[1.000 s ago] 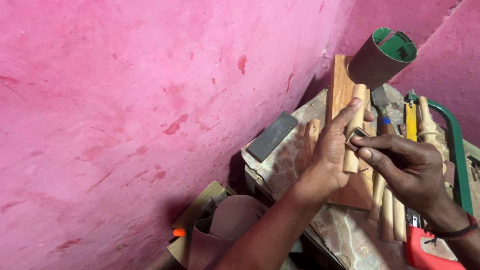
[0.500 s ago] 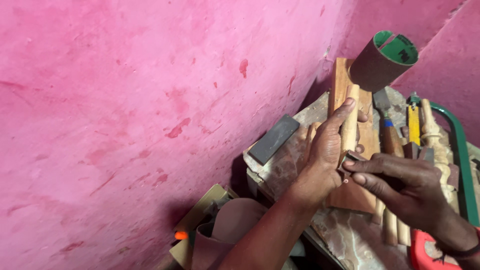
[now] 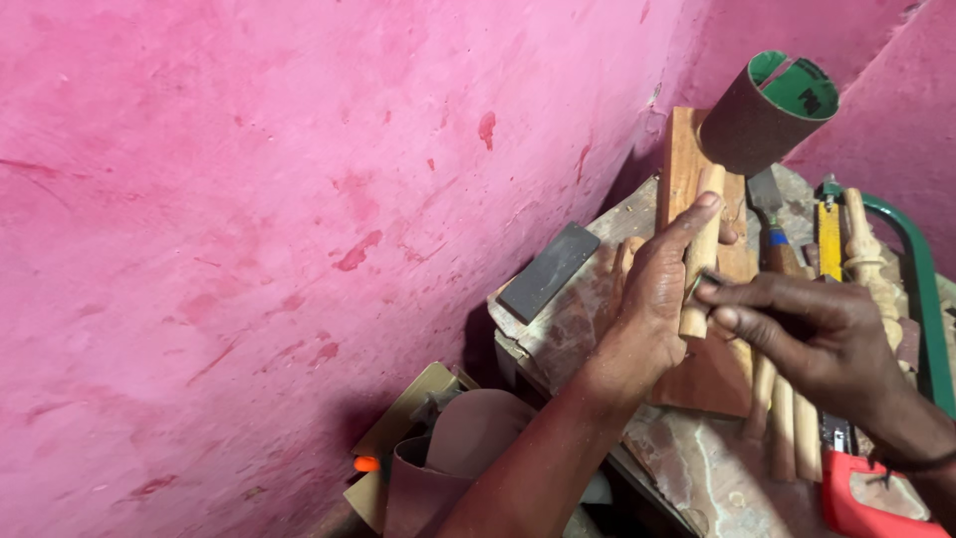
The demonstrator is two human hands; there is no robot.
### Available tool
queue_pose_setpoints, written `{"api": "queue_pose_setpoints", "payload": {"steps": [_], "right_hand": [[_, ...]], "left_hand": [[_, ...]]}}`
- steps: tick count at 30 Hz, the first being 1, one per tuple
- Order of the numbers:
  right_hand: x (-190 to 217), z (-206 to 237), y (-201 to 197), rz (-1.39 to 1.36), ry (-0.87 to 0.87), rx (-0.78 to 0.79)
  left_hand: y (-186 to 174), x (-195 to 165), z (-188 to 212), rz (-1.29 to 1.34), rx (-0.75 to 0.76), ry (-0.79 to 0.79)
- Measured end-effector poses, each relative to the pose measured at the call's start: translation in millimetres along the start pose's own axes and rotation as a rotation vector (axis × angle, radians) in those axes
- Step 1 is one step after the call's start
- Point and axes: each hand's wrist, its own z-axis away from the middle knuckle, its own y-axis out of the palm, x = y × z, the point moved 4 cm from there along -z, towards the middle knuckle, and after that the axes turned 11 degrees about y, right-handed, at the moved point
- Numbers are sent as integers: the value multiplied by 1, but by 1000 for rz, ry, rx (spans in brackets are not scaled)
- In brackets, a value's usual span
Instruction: The person holds a cylindrical wooden dowel and uses a small hand tool to carve and smooth its surface. The person rotates the dowel while applying the tool along its length, working in a small workshop area with other wooden pieces and tools visible on the table.
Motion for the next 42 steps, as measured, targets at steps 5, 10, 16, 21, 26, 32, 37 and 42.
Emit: {"api": "queue_pose_setpoints", "payload": {"steps": [5, 10, 16, 21, 26, 32, 37, 42], "right_hand": [[-1, -2, -3, 38, -51, 32], [-21, -4, -5, 257, 259, 17], [-14, -2, -13, 240, 90, 1], [-14, -5, -13, 302, 25, 5], [-13, -5, -14, 232, 63, -32], [-7, -3, -6, 284, 72, 67], [-10, -5, -11, 113, 45, -45], [-12, 0, 2, 181, 62, 119]], "left_hand": [[5, -2, -2, -98, 7, 58], [0, -2, 0, -162, -3, 72], [4, 3, -2, -168, 52, 82], [2, -1, -1, -243, 31, 135], [3, 2, 1, -254, 34, 49], [-4, 7, -6, -231, 72, 36], [-4, 18, -12, -82, 149, 32], [-7, 9, -11, -50, 191, 93]]}}
